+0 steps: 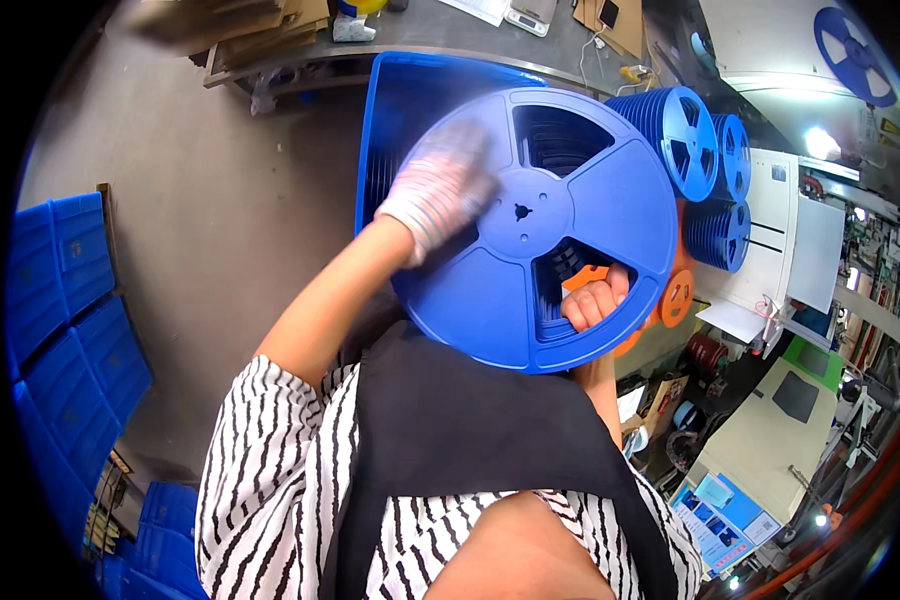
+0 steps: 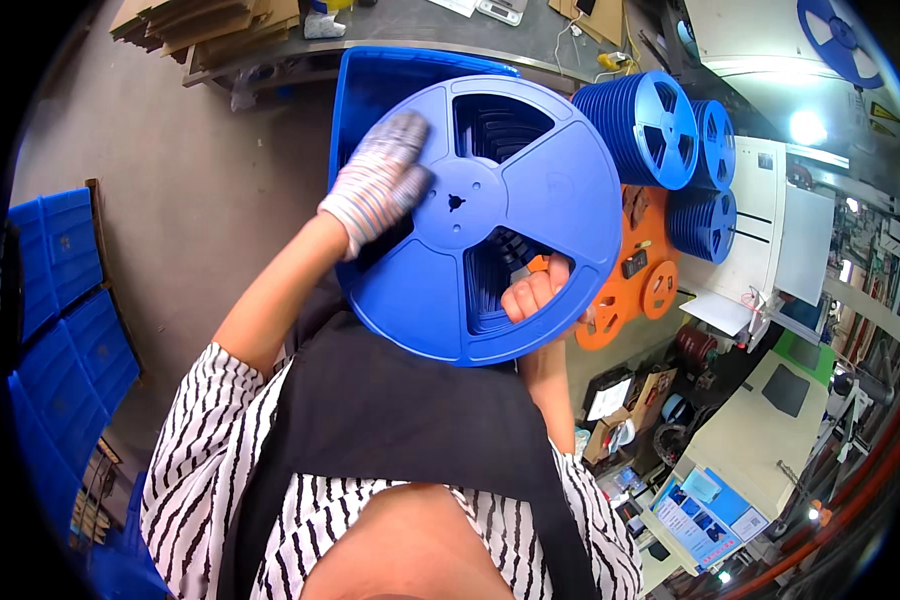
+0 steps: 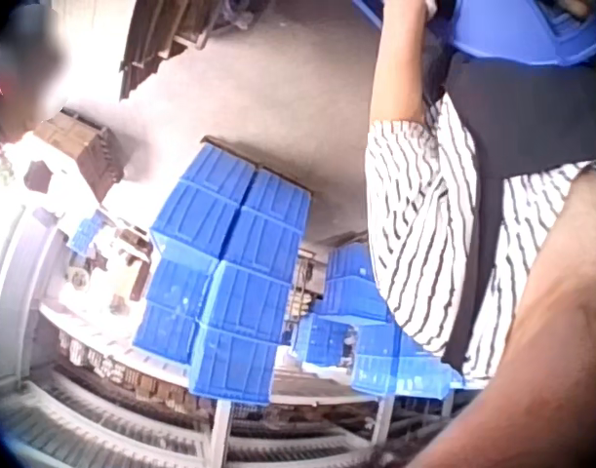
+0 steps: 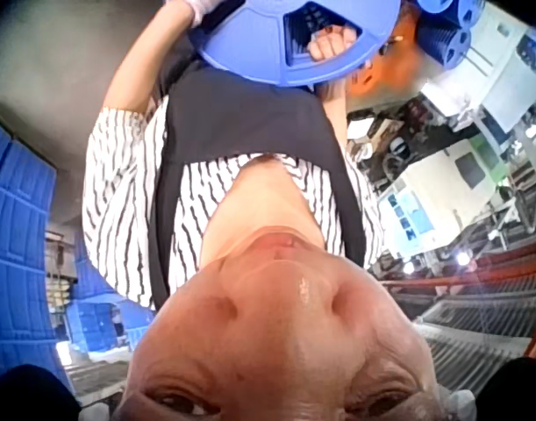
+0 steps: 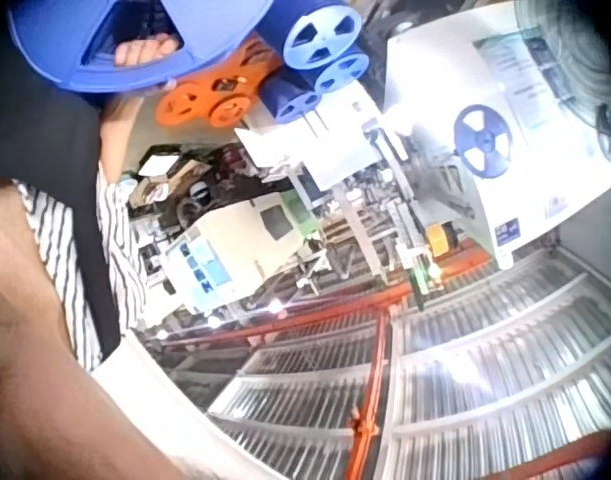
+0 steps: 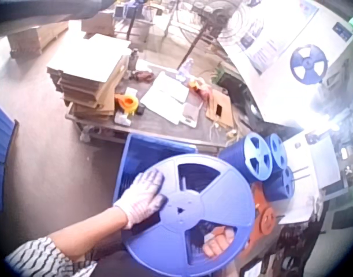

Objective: The person repeatedly picks up blue plastic spools from a stack and places them into a blue plastic bin. The person wears gloves and carefully stacks the spools vertically inside the bin. Towards the end, the person places a cardboard sheet on top of the stacked spools.

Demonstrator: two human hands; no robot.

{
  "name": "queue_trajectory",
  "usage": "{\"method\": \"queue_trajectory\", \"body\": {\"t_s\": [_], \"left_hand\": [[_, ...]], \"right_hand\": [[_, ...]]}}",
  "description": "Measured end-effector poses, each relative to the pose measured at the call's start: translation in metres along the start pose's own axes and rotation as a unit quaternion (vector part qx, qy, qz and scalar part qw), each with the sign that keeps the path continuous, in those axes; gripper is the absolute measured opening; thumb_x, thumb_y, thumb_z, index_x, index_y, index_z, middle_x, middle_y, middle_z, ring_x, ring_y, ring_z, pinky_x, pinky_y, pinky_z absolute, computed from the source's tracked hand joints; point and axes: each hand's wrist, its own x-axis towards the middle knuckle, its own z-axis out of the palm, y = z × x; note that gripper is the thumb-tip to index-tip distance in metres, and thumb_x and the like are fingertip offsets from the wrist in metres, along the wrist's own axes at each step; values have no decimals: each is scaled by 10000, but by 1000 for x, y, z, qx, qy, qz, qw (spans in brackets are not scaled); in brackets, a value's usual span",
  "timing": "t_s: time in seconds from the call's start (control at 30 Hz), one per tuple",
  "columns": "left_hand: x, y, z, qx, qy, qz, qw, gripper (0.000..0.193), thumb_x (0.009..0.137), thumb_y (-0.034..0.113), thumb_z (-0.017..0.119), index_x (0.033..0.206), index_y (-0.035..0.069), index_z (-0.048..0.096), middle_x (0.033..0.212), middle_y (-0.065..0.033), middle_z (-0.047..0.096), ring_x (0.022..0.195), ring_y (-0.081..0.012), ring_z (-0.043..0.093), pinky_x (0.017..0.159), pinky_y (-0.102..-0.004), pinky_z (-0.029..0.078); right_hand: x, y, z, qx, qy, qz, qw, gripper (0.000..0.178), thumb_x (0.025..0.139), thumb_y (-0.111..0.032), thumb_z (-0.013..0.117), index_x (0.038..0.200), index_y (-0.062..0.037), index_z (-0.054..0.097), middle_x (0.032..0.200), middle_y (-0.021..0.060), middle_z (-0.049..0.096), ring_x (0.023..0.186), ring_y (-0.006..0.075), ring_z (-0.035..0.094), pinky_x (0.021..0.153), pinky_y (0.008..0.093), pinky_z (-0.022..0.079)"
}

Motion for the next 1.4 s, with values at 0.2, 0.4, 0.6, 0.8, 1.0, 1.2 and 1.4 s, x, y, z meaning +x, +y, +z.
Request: {"method": "queue_trajectory", "body": {"t_s": [0.2,0.4,0.6,0.8,1.0,1.2,1.4], "left_hand": [[-14,41,16,16,-22,190,981,591,850,306,578,1362,30,473,1419,-223,458,1350,-359,409,1159,-446,260],[-30,-148,3,146,-144,-253,946,439,1027,262,343,1407,63,435,1494,-163,387,1401,-302,340,1188,-390,224],[-54,-93,24,-70,154,-166,971,456,928,376,578,1276,81,579,1180,-189,634,1091,-344,606,968,-387,467],[-32,28,32,-453,-164,-287,828,975,796,399,768,1528,72,213,1519,-236,325,1417,-350,305,1133,-431,284],[-51,10,-6,-719,-39,-211,661,697,824,201,717,1435,84,403,1290,-135,572,1172,-251,544,1021,-408,442],[-78,-14,-25,-927,-7,-100,361,667,851,450,651,1337,24,487,1315,-173,538,1232,-355,512,1111,-519,378],[-73,10,-13,-952,32,-92,291,684,852,417,644,1346,-10,441,1231,-165,554,1238,-356,516,1124,-515,364]], "right_hand": [[5,3,8,-22,54,11,998,348,779,-280,748,923,-89,495,621,-12,463,536,140,442,545,305,358],[8,-14,10,-55,110,-16,992,356,808,-319,749,913,-83,504,638,-24,440,561,126,434,547,299,353],[27,-24,13,-89,187,-21,978,373,771,-347,724,899,-120,458,655,-19,386,590,128,371,594,293,310],[36,-9,31,-311,282,122,899,590,733,-281,734,1204,-1,515,900,88,608,837,234,619,743,352,527],[39,-2,60,-246,299,104,916,537,759,-194,693,1212,33,514,995,184,667,938,308,667,920,438,521],[29,-17,50,-224,233,56,945,429,797,-278,739,1045,-34,488,679,12,470,615,145,506,764,361,528],[15,-42,49,-204,235,25,950,385,819,-255,722,1002,-60,444,661,-1,462,598,125,487,691,318,473]]}}
